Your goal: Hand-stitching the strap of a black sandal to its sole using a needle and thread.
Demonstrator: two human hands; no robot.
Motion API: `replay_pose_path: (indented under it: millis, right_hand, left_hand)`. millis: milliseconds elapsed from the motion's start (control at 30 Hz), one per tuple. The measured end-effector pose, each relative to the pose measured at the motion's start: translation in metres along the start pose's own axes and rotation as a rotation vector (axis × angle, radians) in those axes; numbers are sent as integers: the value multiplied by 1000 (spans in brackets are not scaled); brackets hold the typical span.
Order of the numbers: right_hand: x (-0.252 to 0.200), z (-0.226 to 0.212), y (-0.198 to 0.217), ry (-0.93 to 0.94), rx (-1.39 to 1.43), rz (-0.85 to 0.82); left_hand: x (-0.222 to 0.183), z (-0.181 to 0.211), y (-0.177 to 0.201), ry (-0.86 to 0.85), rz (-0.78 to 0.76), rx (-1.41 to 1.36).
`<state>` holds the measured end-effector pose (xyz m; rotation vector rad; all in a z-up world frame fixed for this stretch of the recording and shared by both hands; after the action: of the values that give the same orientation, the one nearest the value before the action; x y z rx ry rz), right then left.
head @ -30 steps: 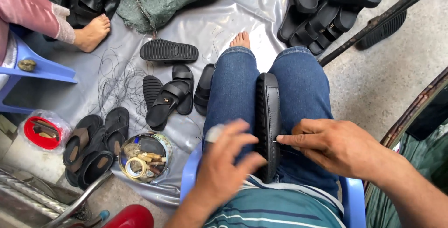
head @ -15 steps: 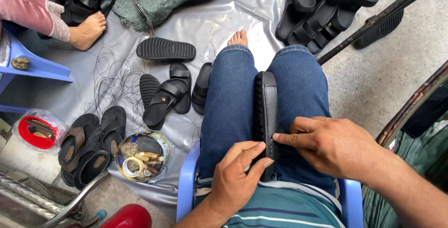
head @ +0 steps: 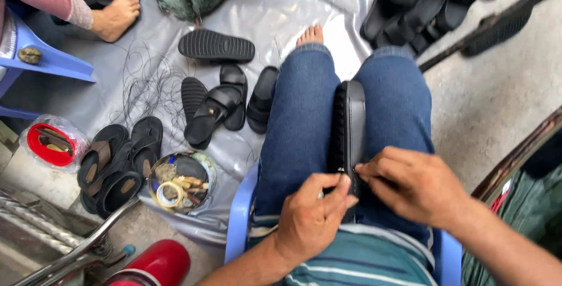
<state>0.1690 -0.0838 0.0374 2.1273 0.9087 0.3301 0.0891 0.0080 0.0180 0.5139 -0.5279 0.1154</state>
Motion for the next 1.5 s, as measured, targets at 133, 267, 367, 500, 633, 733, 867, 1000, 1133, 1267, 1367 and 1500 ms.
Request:
replay_pose_path:
  millis: [133, 267, 367, 500, 633, 733, 867, 1000, 1133, 1267, 1367, 1500]
  right_hand:
    - [-5, 2, -1, -7, -112, 12]
    - [-14, 3, 4, -20, -277, 31]
    - [-20, 12, 0, -58, -344, 8]
    - [-15, 11, -3, -2, -250, -71]
    - [-16, 11, -2, 13, -268, -59]
    - [-16, 9, -2, 1, -283, -38]
    - [-21, 21, -12, -77, -365, -173]
    - [-44, 73, 1, -625, -655, -767]
    - [-43, 83, 32, -567, -605, -436]
    - [-43, 76, 19, -547, -393, -529]
    - [-36, 75, 16, -649, -191, -457]
    - [-13, 42, -5, -479, 328, -158]
  left_hand:
    - [1, -2, 3, -17, -13, 33]
    - [-1, -30, 17, 168, -264, 17]
    - [-4, -46, 29, 404, -370, -177]
    - [-1, -24, -7, 682, -86, -1175]
    - [28, -26, -2, 290, -316, -405]
    - [23, -41, -2, 441, -527, -4]
    - [32, -17, -16, 302, -759, -23]
    - [33, -20, -15, 265, -849, 53]
    - [41, -14, -18, 212, -719, 52]
    - [46, -11, -23, 157, -521, 40]
    - [42, -15, -18, 189, -370, -63]
    - [28, -46, -20, 471, -252, -286]
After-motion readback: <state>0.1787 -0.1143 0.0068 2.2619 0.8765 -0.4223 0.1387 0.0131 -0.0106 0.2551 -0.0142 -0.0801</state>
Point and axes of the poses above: each hand's wrist, its own x-axis towards the middle knuckle, its own y-axis out of the back of the hand, z = x × y, the point moved 9 cm from there along x, towards the middle knuckle, and after that the axes turned 15 degrees about -y, right-handed, at the moved point
